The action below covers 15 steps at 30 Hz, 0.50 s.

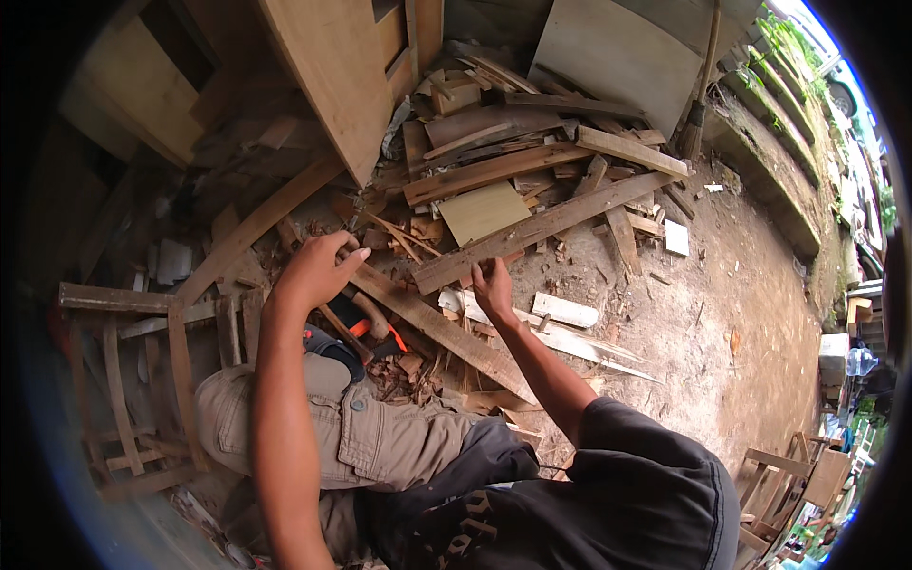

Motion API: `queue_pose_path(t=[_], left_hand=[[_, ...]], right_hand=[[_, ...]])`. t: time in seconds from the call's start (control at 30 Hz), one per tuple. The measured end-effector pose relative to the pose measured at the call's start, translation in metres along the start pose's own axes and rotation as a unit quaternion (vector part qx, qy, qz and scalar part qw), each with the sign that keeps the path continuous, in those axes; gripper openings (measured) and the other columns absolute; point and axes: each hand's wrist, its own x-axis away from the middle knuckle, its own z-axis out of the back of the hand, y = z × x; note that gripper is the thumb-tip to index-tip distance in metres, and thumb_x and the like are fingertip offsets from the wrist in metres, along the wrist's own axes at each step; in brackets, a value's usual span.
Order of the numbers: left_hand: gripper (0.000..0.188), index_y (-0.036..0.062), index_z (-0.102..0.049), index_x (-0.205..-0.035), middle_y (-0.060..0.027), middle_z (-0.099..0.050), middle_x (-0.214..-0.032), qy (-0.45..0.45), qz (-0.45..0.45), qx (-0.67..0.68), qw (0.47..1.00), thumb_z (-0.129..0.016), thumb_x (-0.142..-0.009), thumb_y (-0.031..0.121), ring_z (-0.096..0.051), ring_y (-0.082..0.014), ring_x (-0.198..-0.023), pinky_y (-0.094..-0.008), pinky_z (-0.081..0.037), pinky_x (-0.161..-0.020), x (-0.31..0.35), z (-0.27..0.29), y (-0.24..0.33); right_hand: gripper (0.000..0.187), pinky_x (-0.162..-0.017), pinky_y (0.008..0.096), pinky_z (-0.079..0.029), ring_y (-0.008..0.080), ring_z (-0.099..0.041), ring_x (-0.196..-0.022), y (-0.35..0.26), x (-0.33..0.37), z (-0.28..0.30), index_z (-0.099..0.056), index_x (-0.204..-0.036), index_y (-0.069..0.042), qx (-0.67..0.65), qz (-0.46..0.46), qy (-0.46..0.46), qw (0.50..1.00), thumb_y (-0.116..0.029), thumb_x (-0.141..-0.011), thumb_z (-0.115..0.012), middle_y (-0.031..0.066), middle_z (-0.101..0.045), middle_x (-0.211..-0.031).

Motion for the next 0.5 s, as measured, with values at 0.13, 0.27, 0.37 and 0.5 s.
queue_pose_path(t=[0.13, 0.27, 0.37, 0.5], left_hand=[[0.032, -0.0011, -0.067, -0.102, -0.0209, -0.070, -0.089, 0.018, -0.026, 0.012, 0.999, -0.066, -0.093, 0.030, -0.069, -0.0315, -0.080, -0.0399, -0.053, -0.074, -0.009, -0.001, -0.004], [0.033, -0.0008, -0.067, -0.102, -0.0215, -0.070, -0.090, 0.024, -0.052, -0.003, 0.998, -0.066, -0.093, 0.031, -0.069, -0.0313, -0.078, -0.0402, -0.053, -0.073, -0.010, 0.004, 0.005], [0.034, -0.0002, -0.067, -0.103, -0.0219, -0.070, -0.089, 0.026, -0.068, 0.010, 0.997, -0.066, -0.092, 0.032, -0.068, -0.0318, -0.079, -0.0396, -0.053, -0.075, -0.013, 0.009, 0.040], [0.036, 0.0000, -0.067, -0.105, -0.0188, -0.071, -0.091, 0.031, -0.203, -0.070, 0.976, -0.065, -0.093, 0.034, -0.068, -0.0272, -0.081, -0.0375, -0.053, -0.078, -0.001, 0.049, 0.091]], right_hand=[[0.054, -0.100, 0.0448, -0.044, 0.0385, -0.051, -0.123, -0.005, -0.019, 0.001, -0.049, -0.133, -0.001, 0.219, 0.190, 0.017, 0.957, -0.027, -0.089, -0.067, 0.0266, -0.050, -0.135], [0.064, -0.109, 0.0464, -0.037, 0.0446, -0.038, -0.137, -0.006, -0.018, 0.006, -0.041, -0.142, 0.000, 0.297, 0.199, -0.158, 0.920, -0.025, -0.088, -0.067, 0.0289, -0.038, -0.147], [0.062, -0.108, 0.0464, -0.040, 0.0451, -0.044, -0.132, 0.015, -0.021, 0.026, -0.045, -0.138, 0.001, 0.179, 0.166, -0.098, 0.965, -0.026, -0.087, -0.068, 0.0299, -0.041, -0.144], [0.049, -0.103, 0.0469, -0.044, 0.0452, -0.052, -0.121, -0.001, 0.017, 0.060, -0.052, -0.129, 0.004, 0.069, 0.131, -0.071, 0.986, -0.023, -0.090, -0.067, 0.0302, -0.050, -0.131]])
